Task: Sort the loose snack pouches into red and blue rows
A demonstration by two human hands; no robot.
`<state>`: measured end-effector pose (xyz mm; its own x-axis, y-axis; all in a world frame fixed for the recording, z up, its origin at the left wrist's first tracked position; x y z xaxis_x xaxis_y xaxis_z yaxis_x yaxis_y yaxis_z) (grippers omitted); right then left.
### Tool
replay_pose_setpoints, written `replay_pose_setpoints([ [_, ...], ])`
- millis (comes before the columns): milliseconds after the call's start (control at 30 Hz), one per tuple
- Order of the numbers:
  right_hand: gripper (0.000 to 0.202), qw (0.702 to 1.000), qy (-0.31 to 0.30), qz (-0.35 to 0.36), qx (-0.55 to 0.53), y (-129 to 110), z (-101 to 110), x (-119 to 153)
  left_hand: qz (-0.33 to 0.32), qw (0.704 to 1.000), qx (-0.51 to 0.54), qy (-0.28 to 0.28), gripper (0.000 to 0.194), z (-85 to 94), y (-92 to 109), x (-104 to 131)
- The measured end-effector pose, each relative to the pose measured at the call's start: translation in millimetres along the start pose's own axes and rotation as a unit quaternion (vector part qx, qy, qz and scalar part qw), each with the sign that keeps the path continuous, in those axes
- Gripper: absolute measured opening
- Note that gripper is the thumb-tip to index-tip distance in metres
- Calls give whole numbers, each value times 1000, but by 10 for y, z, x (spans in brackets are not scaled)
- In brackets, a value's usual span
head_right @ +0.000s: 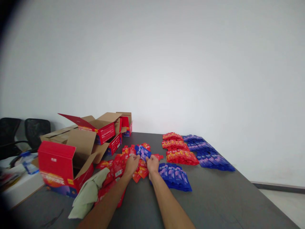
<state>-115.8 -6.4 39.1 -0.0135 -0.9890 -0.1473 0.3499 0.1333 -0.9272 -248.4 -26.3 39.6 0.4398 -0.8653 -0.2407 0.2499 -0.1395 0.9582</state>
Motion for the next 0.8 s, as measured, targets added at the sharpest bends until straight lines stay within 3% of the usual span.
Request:
replay_pose_setpoints([
  [167, 20, 996, -61, -25, -66, -42, 32, 192, 29, 992, 120, -19, 32, -94, 95, 126],
  [300, 24, 993, -73, -18, -87, -64, 132, 308, 30, 978, 203, -27, 32, -128, 151, 151],
  [567, 30, 997, -28, -19, -74, -33, 277, 420, 31, 953, 282, -107, 27, -213, 202, 347],
  [667, 29, 998, -16, -16, -52, -9, 343, 494, 45, 950, 287, -112, 27, -209, 224, 418],
  [800, 37, 999, 19, 38, 19, 8, 552, 617, 64, 953, 268, -123, 23, -277, 261, 486],
])
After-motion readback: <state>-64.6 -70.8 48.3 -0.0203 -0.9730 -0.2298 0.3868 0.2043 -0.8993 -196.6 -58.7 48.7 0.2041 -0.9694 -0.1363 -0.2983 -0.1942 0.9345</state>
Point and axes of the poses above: each hand's wrist, its own x-axis away from the middle knuckle, its own z-axis out of the back of the hand, y = z × x, the point moved 2 cm from there along -x, towards the middle knuckle, and after that the axes turned 10 degrees about x, right-handed, at the moved point
